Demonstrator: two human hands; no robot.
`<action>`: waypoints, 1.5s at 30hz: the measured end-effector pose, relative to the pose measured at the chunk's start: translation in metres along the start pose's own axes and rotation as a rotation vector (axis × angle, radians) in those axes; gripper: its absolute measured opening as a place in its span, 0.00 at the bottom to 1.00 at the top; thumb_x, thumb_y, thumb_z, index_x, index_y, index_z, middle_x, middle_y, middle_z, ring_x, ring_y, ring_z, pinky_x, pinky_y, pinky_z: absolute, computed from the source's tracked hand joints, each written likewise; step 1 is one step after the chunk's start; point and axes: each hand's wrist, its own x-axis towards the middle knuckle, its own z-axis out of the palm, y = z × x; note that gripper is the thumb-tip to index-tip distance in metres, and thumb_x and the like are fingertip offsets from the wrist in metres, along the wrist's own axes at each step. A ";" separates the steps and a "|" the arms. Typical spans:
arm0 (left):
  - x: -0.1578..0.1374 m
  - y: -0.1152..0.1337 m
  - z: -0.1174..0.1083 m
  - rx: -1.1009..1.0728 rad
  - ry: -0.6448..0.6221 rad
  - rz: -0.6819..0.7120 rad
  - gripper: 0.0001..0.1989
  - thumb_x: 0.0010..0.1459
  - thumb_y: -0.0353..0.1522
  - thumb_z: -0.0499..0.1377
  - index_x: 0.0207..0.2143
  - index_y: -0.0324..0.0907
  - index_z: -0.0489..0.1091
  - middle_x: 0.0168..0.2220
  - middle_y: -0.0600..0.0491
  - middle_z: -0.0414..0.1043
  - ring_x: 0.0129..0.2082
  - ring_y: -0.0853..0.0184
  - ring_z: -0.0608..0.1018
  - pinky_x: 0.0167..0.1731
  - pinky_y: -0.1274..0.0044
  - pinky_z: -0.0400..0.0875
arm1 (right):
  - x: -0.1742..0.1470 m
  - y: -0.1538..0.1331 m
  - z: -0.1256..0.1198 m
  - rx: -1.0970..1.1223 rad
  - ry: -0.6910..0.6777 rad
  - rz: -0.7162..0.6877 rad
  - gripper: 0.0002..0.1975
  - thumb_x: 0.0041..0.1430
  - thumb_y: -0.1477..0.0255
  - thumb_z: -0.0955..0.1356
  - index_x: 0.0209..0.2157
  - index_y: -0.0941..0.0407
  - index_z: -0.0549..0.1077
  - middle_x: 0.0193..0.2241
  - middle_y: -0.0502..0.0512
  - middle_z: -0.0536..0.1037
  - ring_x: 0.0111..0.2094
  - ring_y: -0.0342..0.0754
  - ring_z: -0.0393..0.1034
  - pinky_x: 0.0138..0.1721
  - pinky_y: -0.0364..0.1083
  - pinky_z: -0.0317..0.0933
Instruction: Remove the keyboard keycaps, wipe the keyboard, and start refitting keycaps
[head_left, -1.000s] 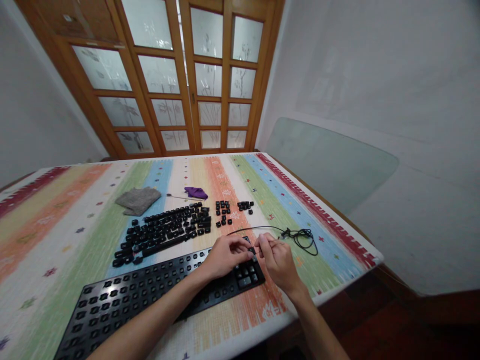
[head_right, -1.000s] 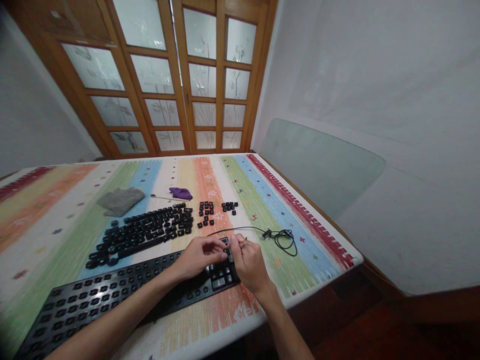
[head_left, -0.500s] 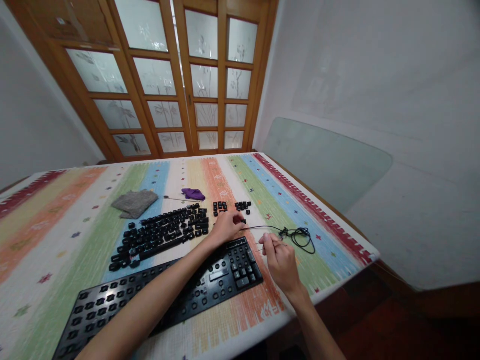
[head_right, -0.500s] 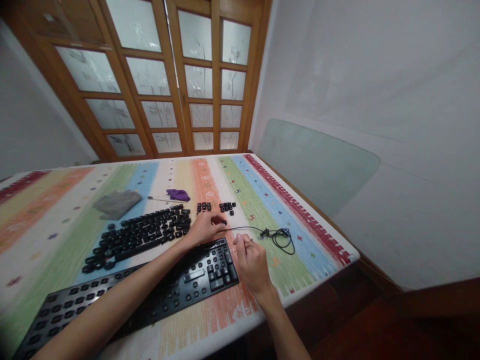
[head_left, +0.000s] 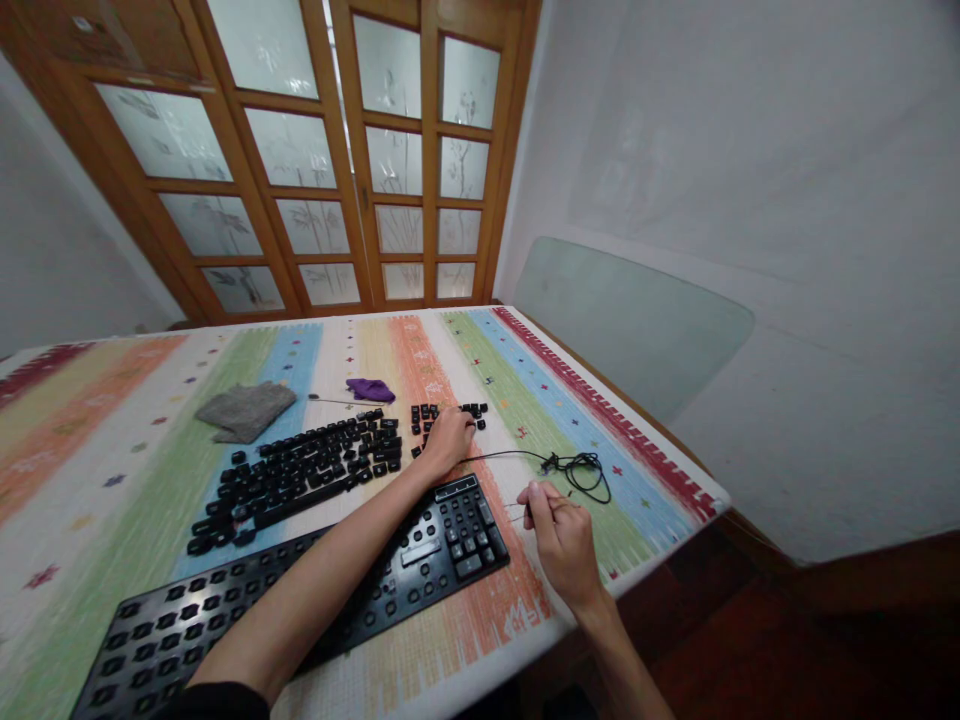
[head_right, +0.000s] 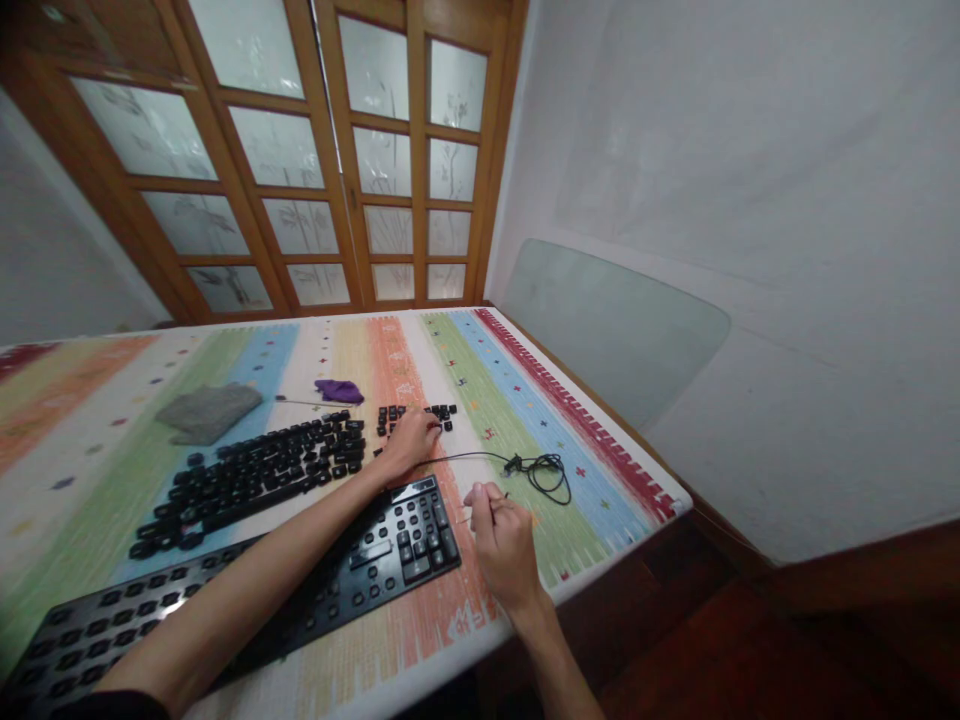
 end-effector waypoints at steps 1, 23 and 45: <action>0.001 0.000 0.000 0.005 -0.003 0.003 0.12 0.59 0.26 0.55 0.37 0.39 0.80 0.38 0.44 0.79 0.43 0.58 0.78 0.48 0.70 0.69 | -0.001 0.000 0.000 0.006 -0.002 0.005 0.26 0.72 0.61 0.55 0.24 0.55 0.72 0.17 0.51 0.72 0.18 0.44 0.68 0.25 0.43 0.59; -0.065 -0.009 -0.046 -0.157 -0.071 0.056 0.09 0.60 0.28 0.56 0.38 0.38 0.78 0.34 0.49 0.80 0.33 0.63 0.79 0.38 0.75 0.71 | -0.010 0.004 0.022 0.207 -0.325 0.113 0.22 0.71 0.61 0.57 0.29 0.56 0.73 0.20 0.49 0.70 0.21 0.43 0.66 0.25 0.41 0.58; -0.147 -0.034 -0.049 -0.384 0.077 0.178 0.08 0.61 0.25 0.55 0.36 0.41 0.74 0.37 0.49 0.74 0.40 0.63 0.75 0.43 0.70 0.70 | -0.001 -0.008 0.044 0.199 -0.409 0.169 0.22 0.69 0.58 0.59 0.28 0.57 0.73 0.17 0.49 0.71 0.16 0.42 0.65 0.22 0.42 0.59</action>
